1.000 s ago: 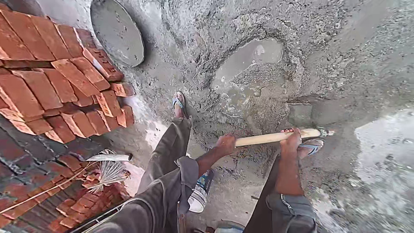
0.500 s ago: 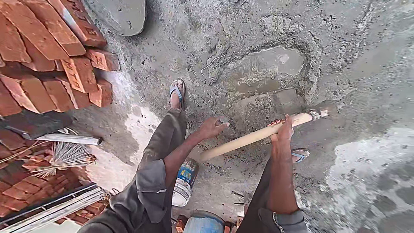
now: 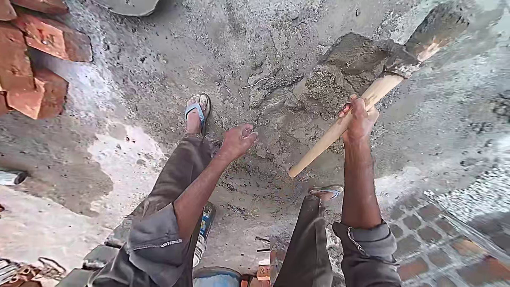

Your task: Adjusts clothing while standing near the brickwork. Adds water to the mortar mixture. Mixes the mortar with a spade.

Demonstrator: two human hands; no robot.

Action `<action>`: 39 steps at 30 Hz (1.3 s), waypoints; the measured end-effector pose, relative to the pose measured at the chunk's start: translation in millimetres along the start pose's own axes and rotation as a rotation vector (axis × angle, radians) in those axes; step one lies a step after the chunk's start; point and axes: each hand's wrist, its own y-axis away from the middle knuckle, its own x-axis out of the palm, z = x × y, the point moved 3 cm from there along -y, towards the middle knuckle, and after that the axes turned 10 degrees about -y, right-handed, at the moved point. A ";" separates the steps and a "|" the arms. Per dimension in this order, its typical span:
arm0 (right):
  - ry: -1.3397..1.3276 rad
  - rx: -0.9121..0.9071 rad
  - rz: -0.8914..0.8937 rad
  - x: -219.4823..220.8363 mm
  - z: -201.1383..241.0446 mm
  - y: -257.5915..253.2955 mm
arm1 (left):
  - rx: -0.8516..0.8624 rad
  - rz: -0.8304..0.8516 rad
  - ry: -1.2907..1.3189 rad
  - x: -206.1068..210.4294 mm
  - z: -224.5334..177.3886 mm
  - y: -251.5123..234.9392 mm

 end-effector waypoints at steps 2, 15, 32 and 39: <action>-0.050 -0.154 -0.057 -10.1 -10.6 -7.1 | 0.006 0.014 0.015 -1.7 -0.5 -2.9; -0.618 -0.405 -0.276 -215.8 82.9 28.5 | -0.143 0.067 -0.180 55.3 -0.4 -25.0; -0.616 -0.383 -1.232 -532.1 -103.0 56.2 | -0.024 0.079 -0.231 59.1 -13.2 -14.7; -0.658 -0.183 -0.993 -332.5 -78.8 10.7 | 0.006 0.086 -0.151 21.6 -32.1 -19.9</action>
